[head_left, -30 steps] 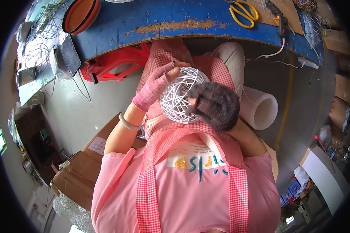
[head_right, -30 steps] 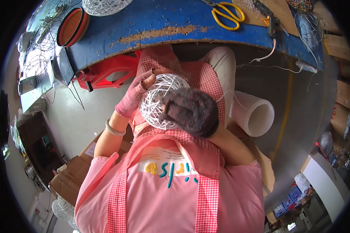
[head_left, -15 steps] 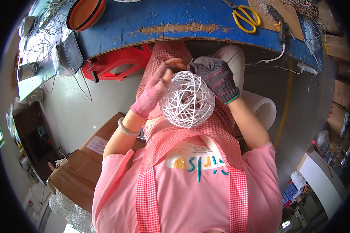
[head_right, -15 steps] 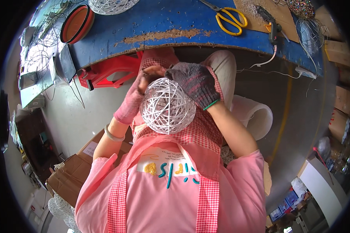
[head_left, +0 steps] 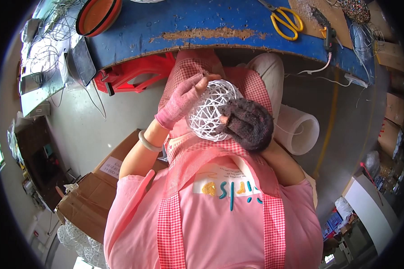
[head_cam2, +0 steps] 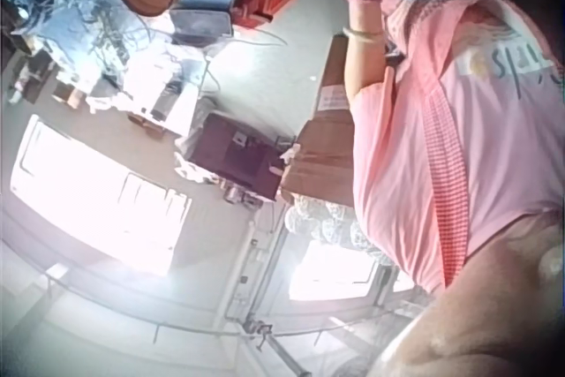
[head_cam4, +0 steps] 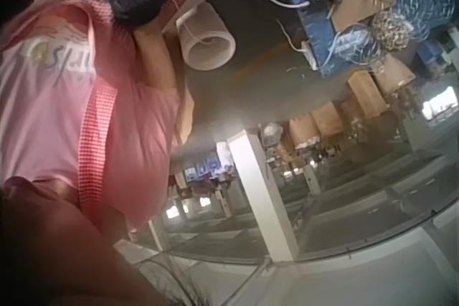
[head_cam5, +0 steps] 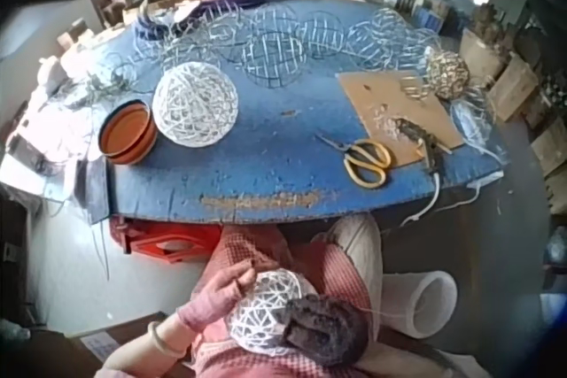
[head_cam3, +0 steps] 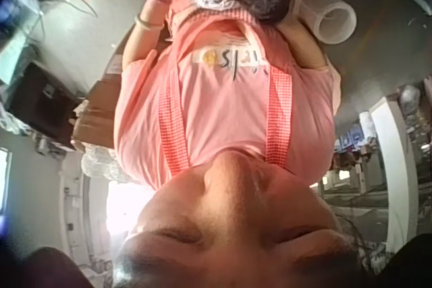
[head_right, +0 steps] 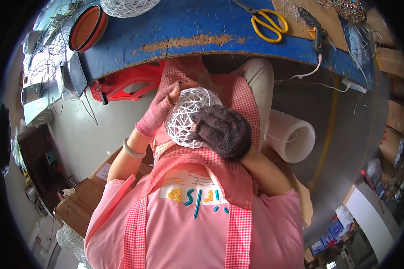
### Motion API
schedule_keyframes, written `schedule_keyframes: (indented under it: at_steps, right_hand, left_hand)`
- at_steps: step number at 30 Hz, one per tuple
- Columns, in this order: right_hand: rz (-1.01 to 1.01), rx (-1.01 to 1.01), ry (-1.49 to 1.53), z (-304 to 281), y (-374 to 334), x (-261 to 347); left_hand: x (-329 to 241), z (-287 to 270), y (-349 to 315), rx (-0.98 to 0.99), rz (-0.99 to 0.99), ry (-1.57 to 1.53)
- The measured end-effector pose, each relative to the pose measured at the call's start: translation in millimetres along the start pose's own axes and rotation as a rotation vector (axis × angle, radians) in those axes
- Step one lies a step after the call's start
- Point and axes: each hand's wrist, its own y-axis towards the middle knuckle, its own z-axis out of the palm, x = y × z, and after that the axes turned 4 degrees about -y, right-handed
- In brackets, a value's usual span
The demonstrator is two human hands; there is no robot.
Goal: Manufacturing decorative string balls by winding material and using a glue gun.
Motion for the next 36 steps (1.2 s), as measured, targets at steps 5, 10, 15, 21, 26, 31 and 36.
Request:
schedule_keyframes:
  at_steps: [5, 10, 15, 21, 26, 31, 36]
  right_hand:
    - [0.063, -0.029, 0.044, -10.1, 24.5, -10.2]
    - [0.158, -0.05, -0.002, -2.2, 49.3, -42.1]
    - [0.106, 0.025, -0.155, 20.2, 45.2, -62.8]
    - [0.19, 0.199, -0.055, 44.5, 38.2, -70.9]
    - [0.175, 0.023, -0.154, 32.5, 52.5, -52.5]
    - [0.384, -0.123, 0.168, -13.8, 105.3, -31.1]
    - [0.175, -0.487, 0.049, -45.9, 159.1, -66.0]
  left_hand:
    - [-10.6, 10.8, 0.5, -0.068, -0.055, -0.16]
    - [-15.8, 13.1, -1.3, -0.032, 0.064, 0.135]
    - [-25.0, 24.0, -12.1, -0.027, 0.037, 0.106]
    - [-28.7, 26.0, -15.0, -0.085, 0.095, 0.032]
    - [89.4, -43.1, -38.2, -0.482, -0.024, -0.545]
    - [-31.6, 27.9, -2.1, -0.358, 0.187, -0.516]
    - [-107.8, 16.6, 71.0, -0.11, 0.531, -0.377]
